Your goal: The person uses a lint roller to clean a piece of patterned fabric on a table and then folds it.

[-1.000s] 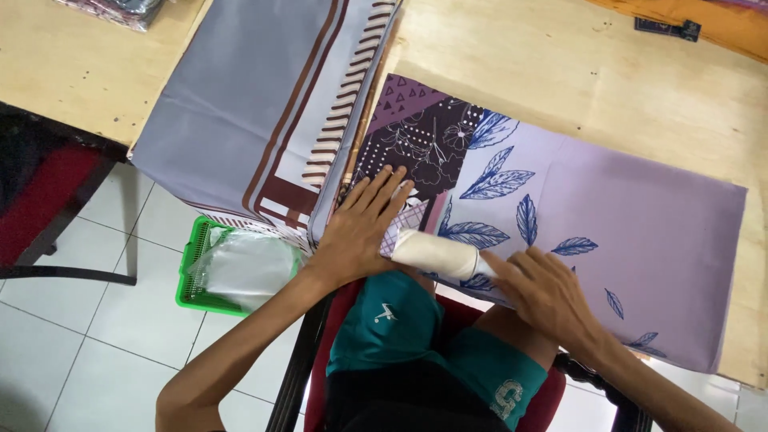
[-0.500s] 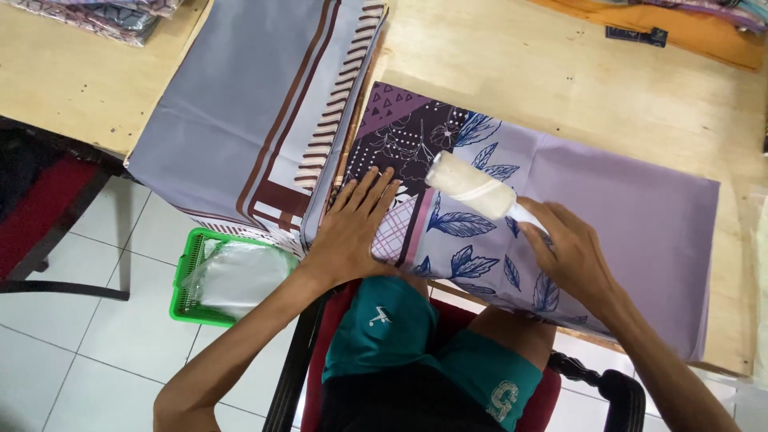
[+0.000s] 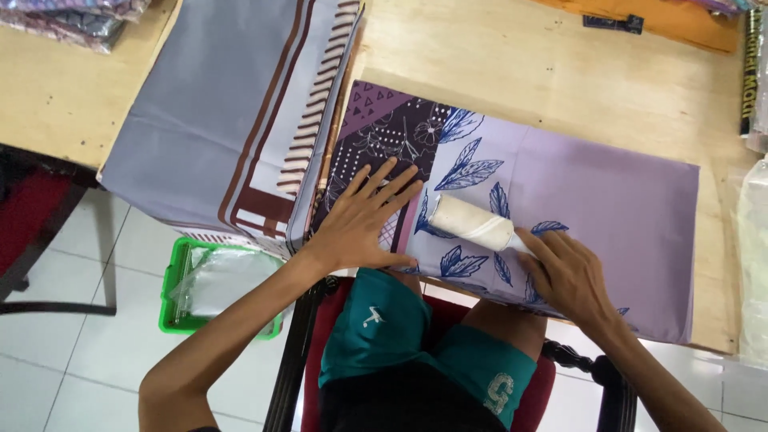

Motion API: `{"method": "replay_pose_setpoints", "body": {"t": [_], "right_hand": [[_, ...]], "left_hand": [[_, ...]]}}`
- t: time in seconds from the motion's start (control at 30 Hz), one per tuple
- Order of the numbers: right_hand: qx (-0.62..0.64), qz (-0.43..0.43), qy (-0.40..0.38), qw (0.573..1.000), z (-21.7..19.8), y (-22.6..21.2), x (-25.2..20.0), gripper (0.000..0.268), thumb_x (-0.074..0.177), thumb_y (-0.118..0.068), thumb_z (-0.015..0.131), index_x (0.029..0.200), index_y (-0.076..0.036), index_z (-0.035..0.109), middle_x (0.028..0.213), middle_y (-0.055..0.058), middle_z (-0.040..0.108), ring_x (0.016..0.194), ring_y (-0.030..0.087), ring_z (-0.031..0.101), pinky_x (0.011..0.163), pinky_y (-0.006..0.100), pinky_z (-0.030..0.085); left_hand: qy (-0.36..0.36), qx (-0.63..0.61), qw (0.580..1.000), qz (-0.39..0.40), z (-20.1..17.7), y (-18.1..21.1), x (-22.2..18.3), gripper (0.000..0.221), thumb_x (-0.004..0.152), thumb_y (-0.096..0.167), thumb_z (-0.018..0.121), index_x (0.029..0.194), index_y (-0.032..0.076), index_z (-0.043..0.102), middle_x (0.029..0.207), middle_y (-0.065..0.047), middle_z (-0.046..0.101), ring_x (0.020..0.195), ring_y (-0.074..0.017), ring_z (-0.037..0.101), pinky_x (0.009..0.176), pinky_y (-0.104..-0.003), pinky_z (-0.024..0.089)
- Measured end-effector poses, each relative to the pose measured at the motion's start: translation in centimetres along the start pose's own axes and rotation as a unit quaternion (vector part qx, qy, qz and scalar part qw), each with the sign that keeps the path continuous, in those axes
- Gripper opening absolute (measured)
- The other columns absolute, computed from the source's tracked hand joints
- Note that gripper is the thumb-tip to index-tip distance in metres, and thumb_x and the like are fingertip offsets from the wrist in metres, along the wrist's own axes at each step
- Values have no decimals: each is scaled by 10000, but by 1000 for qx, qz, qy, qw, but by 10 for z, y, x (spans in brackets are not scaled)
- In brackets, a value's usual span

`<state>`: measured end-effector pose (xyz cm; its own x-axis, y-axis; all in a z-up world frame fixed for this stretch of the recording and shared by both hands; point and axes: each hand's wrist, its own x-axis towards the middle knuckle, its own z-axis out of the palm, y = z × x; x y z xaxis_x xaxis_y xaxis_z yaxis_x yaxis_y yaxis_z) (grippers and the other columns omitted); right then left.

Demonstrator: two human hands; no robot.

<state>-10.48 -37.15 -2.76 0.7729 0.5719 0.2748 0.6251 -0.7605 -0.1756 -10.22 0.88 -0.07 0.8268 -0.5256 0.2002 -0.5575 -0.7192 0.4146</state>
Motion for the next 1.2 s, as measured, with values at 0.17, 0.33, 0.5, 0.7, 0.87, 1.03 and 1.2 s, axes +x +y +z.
{"method": "replay_pose_setpoints", "body": {"t": [0.17,0.33,0.5,0.7,0.87,1.03,1.2], "right_hand": [[32,-52,-25,998,-13,-34,-7,286,1022,-315,498,1174,-183,701,773,49,576,704,292,624,592,371,522],[22,-18,-6,1000,-13,-19,0,302,1015,-296,532,1237,-178,700,780,57,582,733,310,640,594,396,531],[-36,18,19,999,-20,0,25,301,1035,-348,558,1242,-180,697,812,47,592,781,281,652,617,395,527],[18,79,26,996,-9,4,14,314,1041,-326,565,1310,-238,701,774,2,620,697,229,653,575,332,505],[15,-14,28,999,0,-27,-18,267,957,-304,638,1183,-190,720,812,106,656,718,353,680,525,456,518],[14,-73,-113,991,-10,-28,-55,465,968,-343,616,1410,-257,498,1006,46,705,762,193,699,575,307,603],[31,-52,-83,995,-22,-29,-23,425,1019,-362,508,1420,-220,513,971,59,670,692,162,618,494,273,521]], "left_hand": [[-28,-15,999,-5,-10,3,1,1348,593,987,572,1621,161,294,1685,-123,276,1559,-423,133,1249,-591,22],[-31,-11,999,-1,-11,6,3,1362,569,981,602,1621,170,301,1686,-140,265,1553,-438,125,1244,-598,14],[-44,1,999,-5,-8,3,3,1403,525,990,627,1626,188,287,1685,-143,257,1555,-438,113,1242,-605,7],[-50,-5,999,-15,-3,1,3,1404,514,980,651,1627,207,280,1694,-118,235,1563,-415,90,1244,-593,-15],[-33,1,999,-13,-3,2,2,1407,517,995,627,1633,217,268,1692,-109,239,1564,-405,98,1244,-588,-14],[-40,84,995,20,-4,-1,2,1384,632,921,741,1645,172,168,1722,-102,133,1588,-342,44,1259,-573,26],[-35,77,996,24,-8,4,3,1374,644,959,657,1644,161,155,1720,-114,143,1588,-362,52,1259,-589,27]]}}
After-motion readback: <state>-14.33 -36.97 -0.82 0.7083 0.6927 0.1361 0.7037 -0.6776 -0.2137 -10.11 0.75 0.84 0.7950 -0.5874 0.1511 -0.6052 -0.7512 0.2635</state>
